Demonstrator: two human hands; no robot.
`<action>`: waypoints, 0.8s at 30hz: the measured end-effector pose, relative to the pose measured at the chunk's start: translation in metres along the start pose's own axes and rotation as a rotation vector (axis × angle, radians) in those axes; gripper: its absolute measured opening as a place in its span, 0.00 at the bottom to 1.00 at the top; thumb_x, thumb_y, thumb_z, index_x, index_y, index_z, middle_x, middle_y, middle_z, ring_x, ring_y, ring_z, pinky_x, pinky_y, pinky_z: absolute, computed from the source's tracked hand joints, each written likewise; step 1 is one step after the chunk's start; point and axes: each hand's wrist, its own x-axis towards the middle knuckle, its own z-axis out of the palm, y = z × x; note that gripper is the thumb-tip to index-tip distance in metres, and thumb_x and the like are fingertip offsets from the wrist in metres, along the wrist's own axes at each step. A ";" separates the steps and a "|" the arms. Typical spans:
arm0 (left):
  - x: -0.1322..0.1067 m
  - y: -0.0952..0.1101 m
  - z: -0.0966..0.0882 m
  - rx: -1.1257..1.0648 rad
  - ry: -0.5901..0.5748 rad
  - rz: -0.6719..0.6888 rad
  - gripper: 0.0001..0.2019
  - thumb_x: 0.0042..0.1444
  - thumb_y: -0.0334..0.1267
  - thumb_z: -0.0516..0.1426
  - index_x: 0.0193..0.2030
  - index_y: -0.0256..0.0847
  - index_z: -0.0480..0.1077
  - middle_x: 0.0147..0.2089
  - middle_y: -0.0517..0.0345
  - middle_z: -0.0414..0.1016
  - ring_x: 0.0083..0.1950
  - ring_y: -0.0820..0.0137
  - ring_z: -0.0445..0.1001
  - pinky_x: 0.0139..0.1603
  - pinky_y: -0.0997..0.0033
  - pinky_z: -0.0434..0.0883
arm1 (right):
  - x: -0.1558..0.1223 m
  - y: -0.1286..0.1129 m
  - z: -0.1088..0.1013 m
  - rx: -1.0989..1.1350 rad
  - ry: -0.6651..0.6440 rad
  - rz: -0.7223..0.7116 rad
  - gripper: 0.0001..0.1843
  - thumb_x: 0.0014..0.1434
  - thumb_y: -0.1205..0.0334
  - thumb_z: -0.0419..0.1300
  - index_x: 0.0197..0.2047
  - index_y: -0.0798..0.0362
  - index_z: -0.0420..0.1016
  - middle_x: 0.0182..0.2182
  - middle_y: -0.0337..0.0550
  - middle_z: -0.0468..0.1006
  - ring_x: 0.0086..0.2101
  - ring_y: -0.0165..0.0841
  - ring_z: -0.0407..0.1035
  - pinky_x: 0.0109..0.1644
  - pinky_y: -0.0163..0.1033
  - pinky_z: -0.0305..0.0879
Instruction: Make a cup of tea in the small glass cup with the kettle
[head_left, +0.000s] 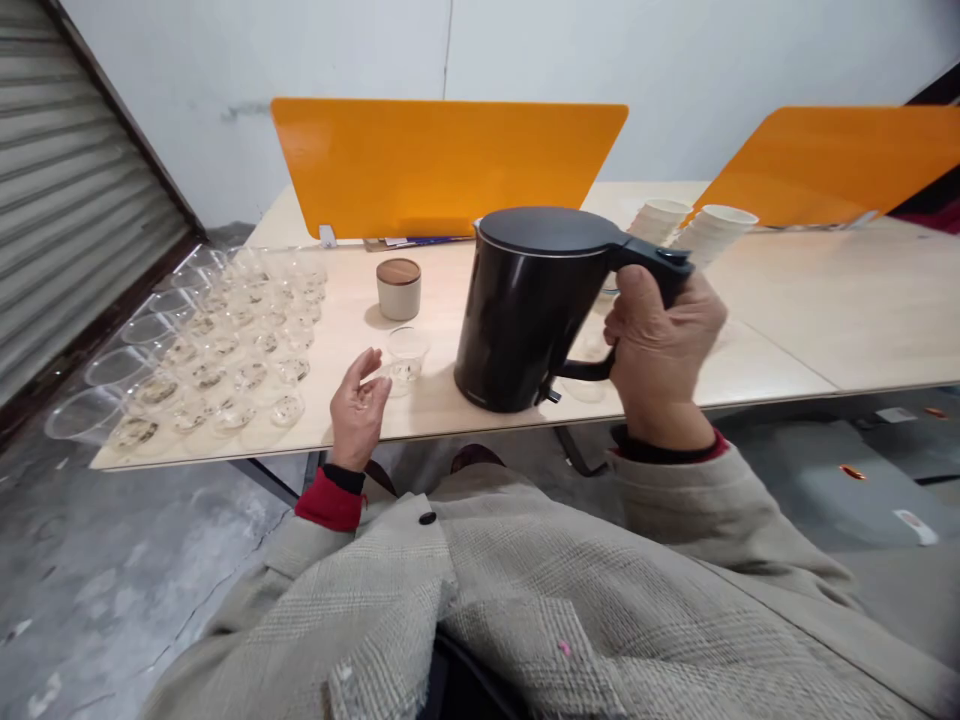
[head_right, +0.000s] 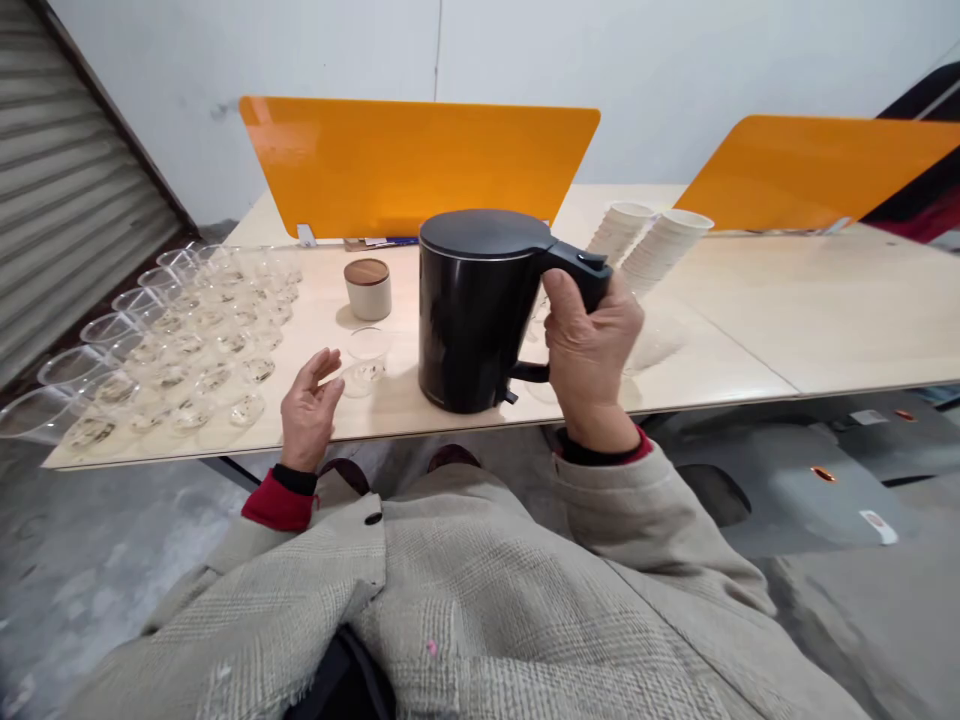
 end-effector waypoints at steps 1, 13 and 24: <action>-0.005 0.007 0.006 -0.014 -0.045 0.002 0.33 0.65 0.59 0.63 0.71 0.44 0.70 0.70 0.39 0.78 0.70 0.54 0.78 0.69 0.48 0.77 | -0.003 -0.009 -0.005 0.039 0.026 -0.007 0.21 0.58 0.41 0.71 0.33 0.45 0.67 0.20 0.27 0.60 0.18 0.26 0.53 0.20 0.38 0.48; -0.048 0.070 0.078 -0.383 -0.447 -0.171 0.40 0.60 0.59 0.69 0.73 0.42 0.66 0.72 0.38 0.73 0.66 0.52 0.80 0.66 0.48 0.80 | -0.003 -0.086 -0.032 -0.152 -0.274 -0.072 0.15 0.64 0.51 0.73 0.34 0.49 0.74 0.19 0.29 0.64 0.18 0.23 0.57 0.19 0.34 0.50; -0.061 0.078 0.086 -0.470 -0.342 -0.258 0.35 0.56 0.64 0.70 0.63 0.44 0.73 0.61 0.43 0.82 0.57 0.55 0.83 0.52 0.54 0.85 | 0.023 -0.116 0.004 -0.532 -0.486 -0.027 0.16 0.67 0.66 0.66 0.28 0.50 0.69 0.16 0.29 0.67 0.17 0.22 0.59 0.20 0.31 0.48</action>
